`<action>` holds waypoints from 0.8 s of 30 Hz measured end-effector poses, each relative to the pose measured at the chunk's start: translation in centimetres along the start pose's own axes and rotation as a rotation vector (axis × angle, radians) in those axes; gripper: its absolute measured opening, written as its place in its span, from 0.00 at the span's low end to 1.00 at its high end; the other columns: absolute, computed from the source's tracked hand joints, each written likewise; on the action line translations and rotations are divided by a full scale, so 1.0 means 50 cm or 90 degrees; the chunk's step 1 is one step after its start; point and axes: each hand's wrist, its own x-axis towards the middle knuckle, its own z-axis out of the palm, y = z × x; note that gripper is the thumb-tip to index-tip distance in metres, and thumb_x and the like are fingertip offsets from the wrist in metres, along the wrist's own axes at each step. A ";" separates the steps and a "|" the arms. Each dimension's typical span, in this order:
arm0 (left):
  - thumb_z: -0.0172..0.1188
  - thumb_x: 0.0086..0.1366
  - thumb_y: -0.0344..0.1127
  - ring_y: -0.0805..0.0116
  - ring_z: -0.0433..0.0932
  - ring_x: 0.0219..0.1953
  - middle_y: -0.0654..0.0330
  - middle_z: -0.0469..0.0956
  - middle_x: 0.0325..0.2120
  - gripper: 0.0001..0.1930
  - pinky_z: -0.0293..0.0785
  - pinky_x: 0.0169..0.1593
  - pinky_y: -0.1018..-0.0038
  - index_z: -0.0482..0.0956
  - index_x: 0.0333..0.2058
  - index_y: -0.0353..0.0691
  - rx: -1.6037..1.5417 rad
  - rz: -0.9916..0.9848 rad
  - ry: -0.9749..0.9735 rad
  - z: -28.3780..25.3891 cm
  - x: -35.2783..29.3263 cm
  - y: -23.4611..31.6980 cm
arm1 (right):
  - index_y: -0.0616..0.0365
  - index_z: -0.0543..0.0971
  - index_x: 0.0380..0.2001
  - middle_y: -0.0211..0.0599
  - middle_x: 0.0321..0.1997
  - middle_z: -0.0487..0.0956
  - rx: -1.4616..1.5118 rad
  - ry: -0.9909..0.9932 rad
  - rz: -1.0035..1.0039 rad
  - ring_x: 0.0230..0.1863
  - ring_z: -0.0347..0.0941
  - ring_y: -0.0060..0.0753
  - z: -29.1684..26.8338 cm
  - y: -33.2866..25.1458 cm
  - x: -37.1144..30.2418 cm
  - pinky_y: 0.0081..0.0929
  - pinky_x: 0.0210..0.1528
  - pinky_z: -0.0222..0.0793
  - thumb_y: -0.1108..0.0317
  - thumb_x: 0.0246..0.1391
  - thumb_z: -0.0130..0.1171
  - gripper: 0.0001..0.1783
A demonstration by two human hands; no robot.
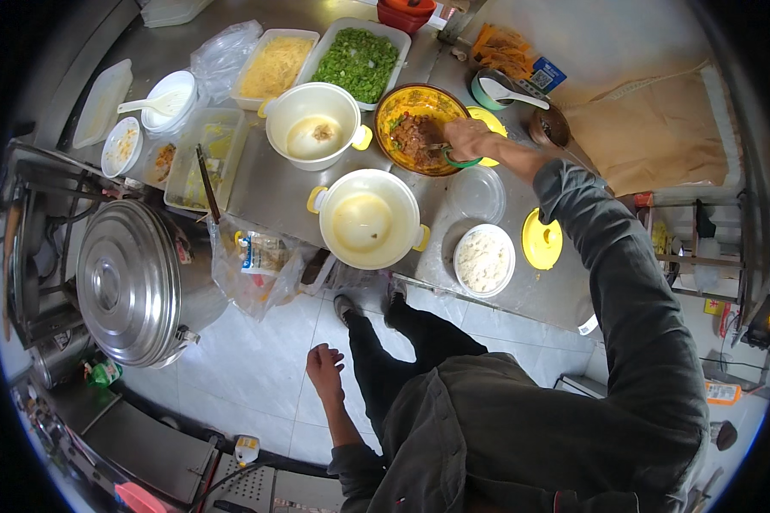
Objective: The person assembles two noodle bowls by scooping rice, adding green vegetables, meat, and noodles from various containers using a ladle and chopsticks. The bowls are then placed into a yellow plastic bag, and a receipt is attached to the bag.
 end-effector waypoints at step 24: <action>0.54 0.72 0.42 0.68 0.82 0.36 0.57 0.81 0.35 0.15 0.76 0.35 0.73 0.75 0.48 0.36 -0.019 -0.031 0.009 -0.002 -0.038 -0.077 | 0.55 0.86 0.36 0.45 0.48 0.82 -0.205 0.086 -0.045 0.55 0.75 0.48 -0.047 0.032 -0.022 0.39 0.55 0.69 0.60 0.44 0.64 0.16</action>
